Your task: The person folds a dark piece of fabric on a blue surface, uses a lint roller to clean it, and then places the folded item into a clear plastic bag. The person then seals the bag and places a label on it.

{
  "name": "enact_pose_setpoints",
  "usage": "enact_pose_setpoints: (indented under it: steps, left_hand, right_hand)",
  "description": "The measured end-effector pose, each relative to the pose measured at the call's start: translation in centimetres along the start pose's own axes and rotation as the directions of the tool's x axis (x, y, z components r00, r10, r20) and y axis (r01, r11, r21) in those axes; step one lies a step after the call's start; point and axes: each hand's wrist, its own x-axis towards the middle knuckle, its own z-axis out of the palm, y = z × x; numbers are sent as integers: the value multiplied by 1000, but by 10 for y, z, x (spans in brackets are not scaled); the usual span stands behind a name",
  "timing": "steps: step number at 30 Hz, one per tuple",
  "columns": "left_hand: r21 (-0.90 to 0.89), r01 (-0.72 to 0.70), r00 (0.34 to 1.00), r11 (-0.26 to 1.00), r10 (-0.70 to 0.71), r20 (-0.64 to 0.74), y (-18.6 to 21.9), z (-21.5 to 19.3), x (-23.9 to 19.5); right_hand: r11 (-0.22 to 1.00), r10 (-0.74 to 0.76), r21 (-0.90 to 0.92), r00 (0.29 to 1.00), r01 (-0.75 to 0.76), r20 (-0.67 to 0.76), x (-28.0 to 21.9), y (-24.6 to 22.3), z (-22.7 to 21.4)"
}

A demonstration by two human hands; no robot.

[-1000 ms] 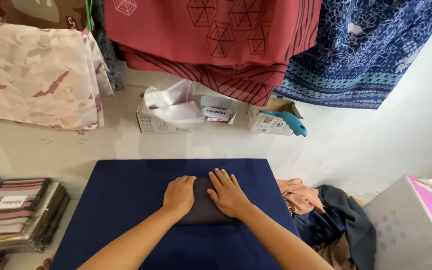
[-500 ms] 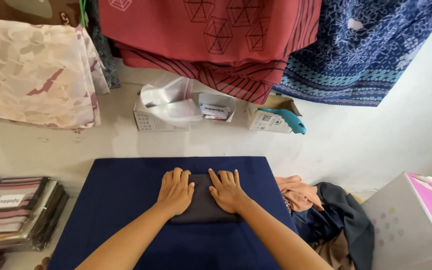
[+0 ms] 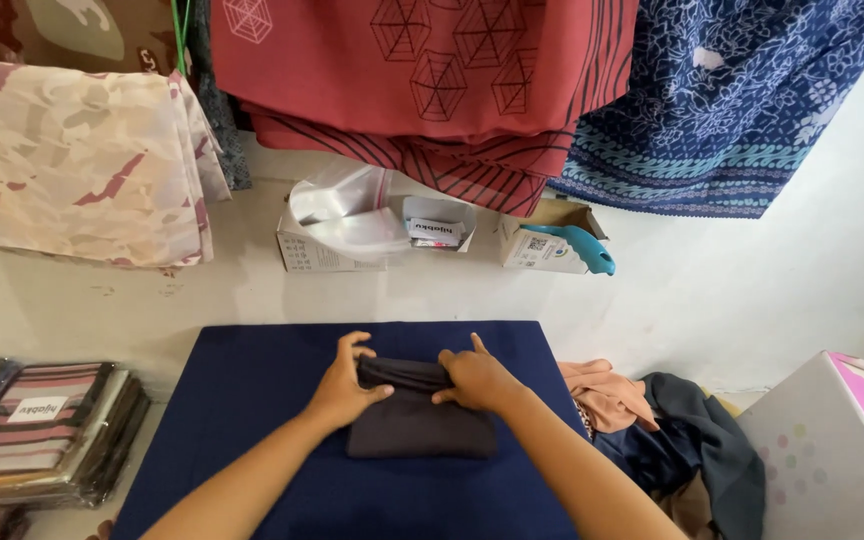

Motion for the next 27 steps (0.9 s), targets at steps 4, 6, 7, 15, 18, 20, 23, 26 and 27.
enact_pose_setpoints:
  steps: [4, 6, 7, 15, 18, 20, 23, 26, 27]
  left_hand:
    - [-136, 182, 965, 974, -150, 216, -29, -12, 5]
    - [-117, 174, 956, 978, -140, 257, -27, -16, 3]
    - [-103, 165, 947, 981, -129, 293, -26, -17, 1]
    - [101, -201, 928, 974, 156, 339, 2, -20, -28]
    - [117, -257, 917, 959, 204, 342, 22, -27, -44]
    - [123, -284, 911, 951, 227, 345, 33, -30, -55]
    - [295, -353, 893, 888, 225, 391, 47, -36, -66]
    - [335, -402, 877, 852, 253, 410, 64, -43, -72]
    - [267, -189, 913, 945, 70, 401, 77, -46, -74]
  right_hand:
    - [947, -215, -281, 958, 157, -189, -13, -1, 15]
    - [906, -366, -353, 851, 233, -378, -24, -6, 17]
    - [850, -505, -444, 682, 285, -529, -31, -8, 17]
    - [719, -683, -639, 453, 274, -573, -71, -44, 18]
    - [731, -657, -626, 530, 272, -537, -79, -50, 22]
    - [727, -651, -624, 579, 287, -492, -82, -51, 26]
    - [789, -573, -510, 709, 343, -410, -90, -61, 20]
    - [892, -381, -308, 918, 332, -113, -101, -71, 14]
    - [881, -404, -343, 896, 327, -183, -103, -71, 17]
